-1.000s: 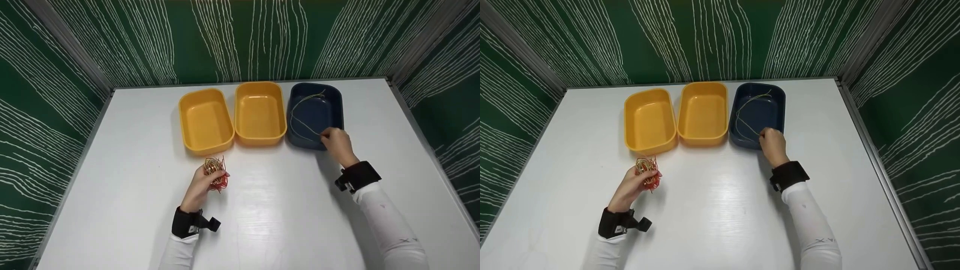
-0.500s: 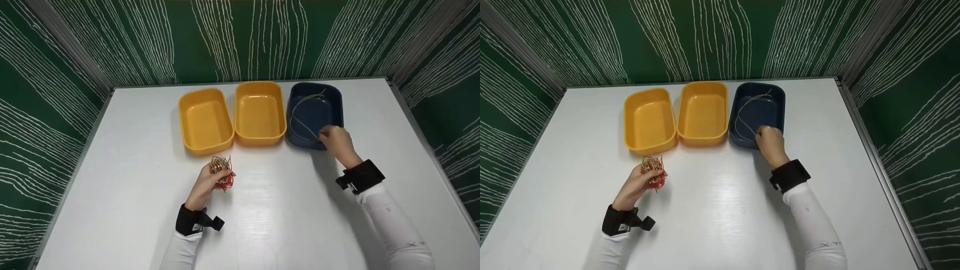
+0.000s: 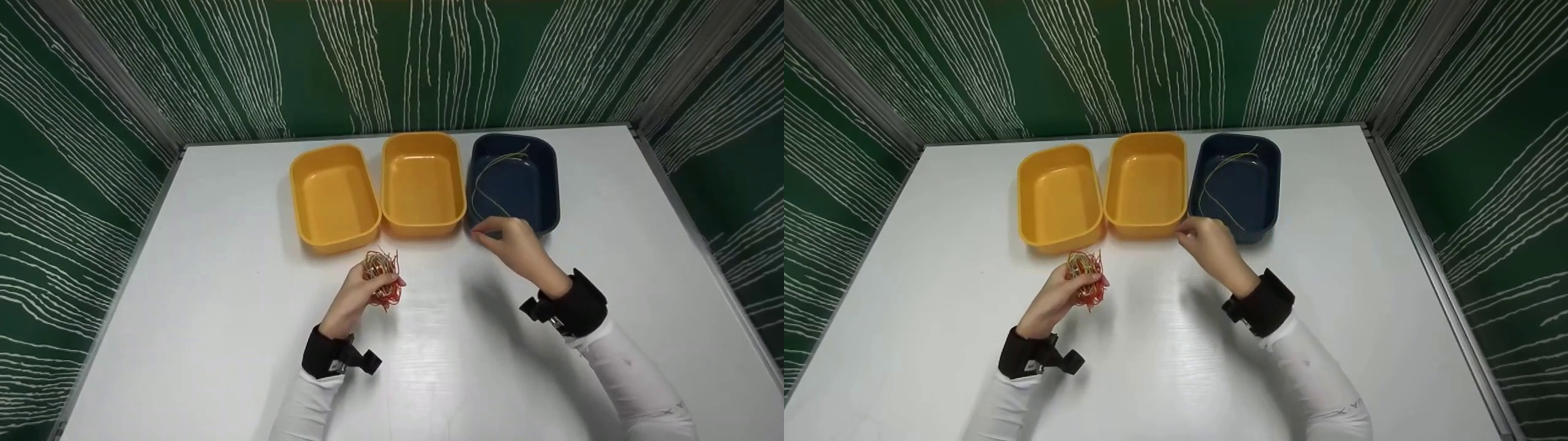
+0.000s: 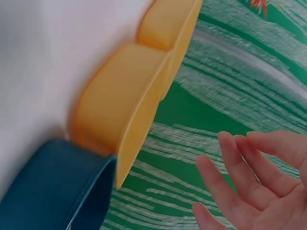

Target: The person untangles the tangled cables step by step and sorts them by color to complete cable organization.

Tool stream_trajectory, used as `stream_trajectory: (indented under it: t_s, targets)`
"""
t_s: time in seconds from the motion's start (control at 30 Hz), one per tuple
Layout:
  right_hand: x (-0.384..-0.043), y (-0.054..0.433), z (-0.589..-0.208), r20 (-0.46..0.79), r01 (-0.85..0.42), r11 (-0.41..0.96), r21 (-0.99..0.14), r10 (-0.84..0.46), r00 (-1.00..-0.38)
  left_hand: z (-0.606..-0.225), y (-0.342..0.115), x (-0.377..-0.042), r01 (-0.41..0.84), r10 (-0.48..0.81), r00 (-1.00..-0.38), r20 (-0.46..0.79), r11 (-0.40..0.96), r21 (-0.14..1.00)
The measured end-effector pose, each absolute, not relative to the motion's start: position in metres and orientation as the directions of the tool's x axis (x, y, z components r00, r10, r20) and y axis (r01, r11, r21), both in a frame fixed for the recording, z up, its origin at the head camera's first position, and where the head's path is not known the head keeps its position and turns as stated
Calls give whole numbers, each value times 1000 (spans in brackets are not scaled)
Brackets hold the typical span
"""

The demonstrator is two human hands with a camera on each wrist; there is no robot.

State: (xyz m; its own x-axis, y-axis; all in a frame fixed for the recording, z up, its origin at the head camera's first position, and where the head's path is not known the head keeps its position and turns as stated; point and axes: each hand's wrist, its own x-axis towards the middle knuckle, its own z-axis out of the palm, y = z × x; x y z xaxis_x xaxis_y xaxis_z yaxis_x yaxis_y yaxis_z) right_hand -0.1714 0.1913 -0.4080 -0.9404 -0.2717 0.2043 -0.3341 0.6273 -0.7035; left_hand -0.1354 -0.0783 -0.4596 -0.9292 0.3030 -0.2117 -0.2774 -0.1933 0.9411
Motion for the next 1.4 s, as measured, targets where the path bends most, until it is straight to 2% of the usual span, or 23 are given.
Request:
stream_trajectory:
  t_s: [0.3,0.53,0.73,0.8,0.97,1.03,1.4]
  targets:
    - [-158,164,-425,173,-324,489,-810,-329,-928,-458,-59,-137,-263,349,-916,-198,-147,954]
    - [-153,154,-437,182,-338,431,-837,-363,-914,-458,-49,-138,-244,359,-910,-206,-63,968]
    - [-149,147,-442,185,-344,401,-849,-385,-904,-451,-44,-134,-228,385,-901,-197,-37,973]
    - [-144,143,-434,171,-331,398,-855,-386,-907,-444,-43,-131,-216,390,-902,-187,-31,976]
    - [-140,138,-433,150,-309,404,-861,-379,-913,-454,-41,-132,-193,389,-906,-168,-27,981]
    - [-143,139,-444,152,-308,402,-862,-374,-915,-460,-40,-134,-194,392,-904,-170,-23,981]
    - [-145,136,-455,186,-306,360,-882,-330,-925,-434,-39,-125,-160,357,-919,-165,44,986]
